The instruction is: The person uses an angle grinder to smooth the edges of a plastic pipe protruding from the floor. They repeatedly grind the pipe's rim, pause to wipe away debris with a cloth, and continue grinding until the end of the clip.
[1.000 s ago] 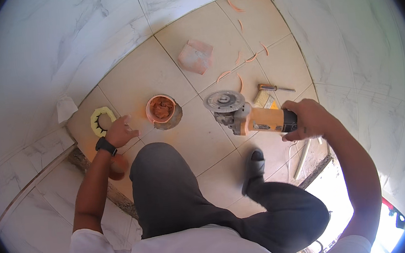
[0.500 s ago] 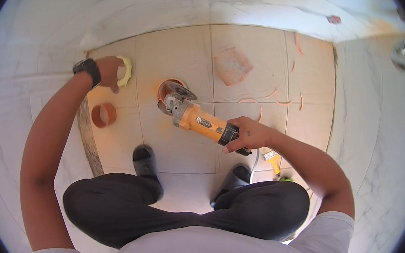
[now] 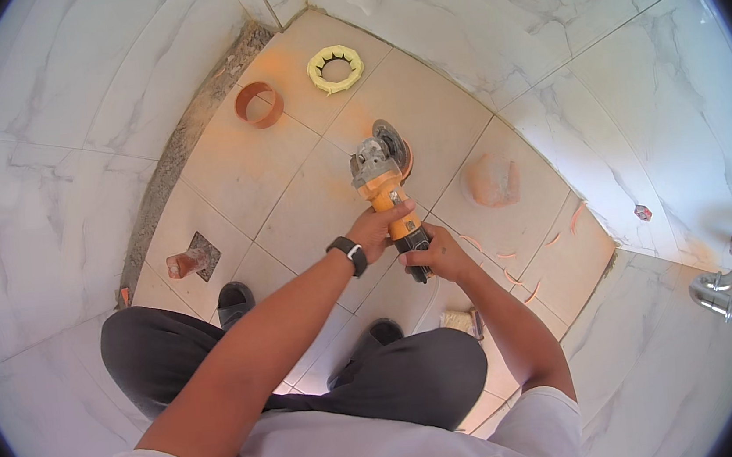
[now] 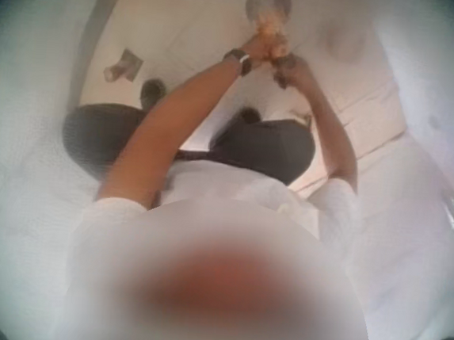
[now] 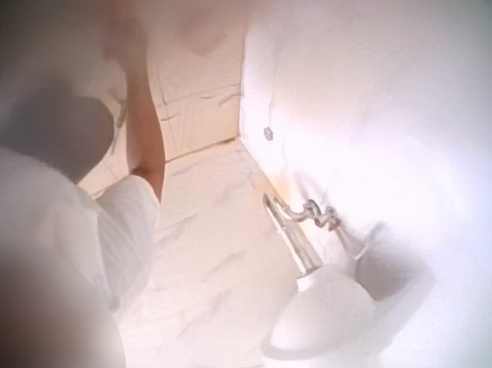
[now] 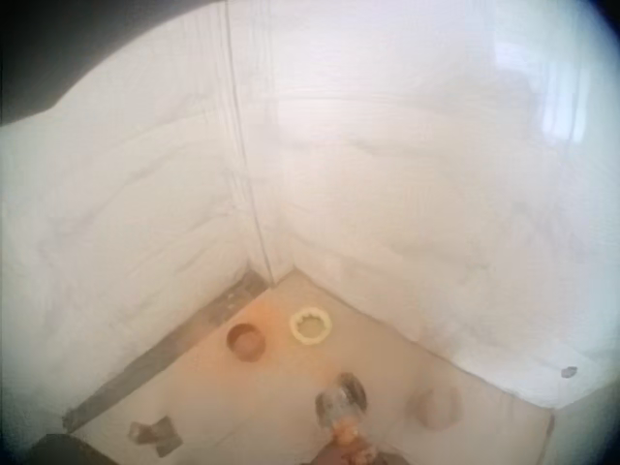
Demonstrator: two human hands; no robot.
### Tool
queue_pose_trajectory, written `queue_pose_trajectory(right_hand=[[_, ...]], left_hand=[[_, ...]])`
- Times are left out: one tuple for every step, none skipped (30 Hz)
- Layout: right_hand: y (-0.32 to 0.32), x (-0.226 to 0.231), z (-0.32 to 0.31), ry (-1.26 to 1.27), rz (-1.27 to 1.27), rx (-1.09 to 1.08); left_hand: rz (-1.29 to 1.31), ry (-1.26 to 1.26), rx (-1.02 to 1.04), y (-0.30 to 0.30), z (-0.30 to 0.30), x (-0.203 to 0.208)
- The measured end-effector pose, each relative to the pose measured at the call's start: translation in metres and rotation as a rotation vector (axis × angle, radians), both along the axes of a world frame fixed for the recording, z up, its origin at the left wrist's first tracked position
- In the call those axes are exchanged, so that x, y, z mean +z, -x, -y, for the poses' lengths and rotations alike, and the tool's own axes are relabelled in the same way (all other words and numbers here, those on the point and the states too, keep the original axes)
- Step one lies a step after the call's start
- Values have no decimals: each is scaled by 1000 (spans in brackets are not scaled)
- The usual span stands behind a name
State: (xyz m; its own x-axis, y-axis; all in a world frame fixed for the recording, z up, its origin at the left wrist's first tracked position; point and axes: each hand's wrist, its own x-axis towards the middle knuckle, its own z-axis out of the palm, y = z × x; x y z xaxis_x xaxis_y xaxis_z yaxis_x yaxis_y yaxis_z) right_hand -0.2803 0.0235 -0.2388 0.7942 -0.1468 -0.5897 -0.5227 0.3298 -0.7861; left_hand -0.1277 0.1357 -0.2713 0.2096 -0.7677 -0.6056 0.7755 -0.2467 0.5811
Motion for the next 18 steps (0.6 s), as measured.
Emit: queue_pose_trajectory(right_hand=[[1,-1,-4,24,-32,5],[3,0,-6,-64,-76,-6],[4,2,-8,-142,-121,-19],[6,3,-7,-221,-150,-22],[8,6,-7,-261,-185,6],[10,7,-6,-282,-222,6],[12,8,-7,-308,-247,0],[13,9,-9,-309,-281,-20],[13,9,-13,-284,-279,-40],[14,9,-19,-287,-250,-67],[12,8,-25,-271,-239,-106],[10,8,-31,-251,-220,-142],[8,9,-38,-243,-209,-170],[6,10,-44,-217,-208,-185],[4,12,-50,-194,-211,-203],[3,14,-55,-177,-228,-226],[2,15,-60,-163,-228,-227],[1,16,-61,-149,-236,-229]], left_hand=[[-99,101,187,10,4,-8],[-129,70,228,18,6,-12],[-158,59,262,23,8,-13],[-156,43,298,26,10,-13],[-136,-1,308,29,11,-10],[-110,-47,309,31,11,-8],[-70,-91,318,32,11,-4],[-2,-135,305,33,10,-1],[-1,-144,316,32,10,2],[21,-160,303,31,9,3],[68,-186,273,27,10,3],[74,-152,270,24,10,3],[94,-137,248,21,9,1],[136,-141,218,19,7,-1],[117,-125,221,16,6,-3],[121,-128,214,15,6,-5],[107,-139,198,16,5,-7],[93,-126,198,17,4,-9]])
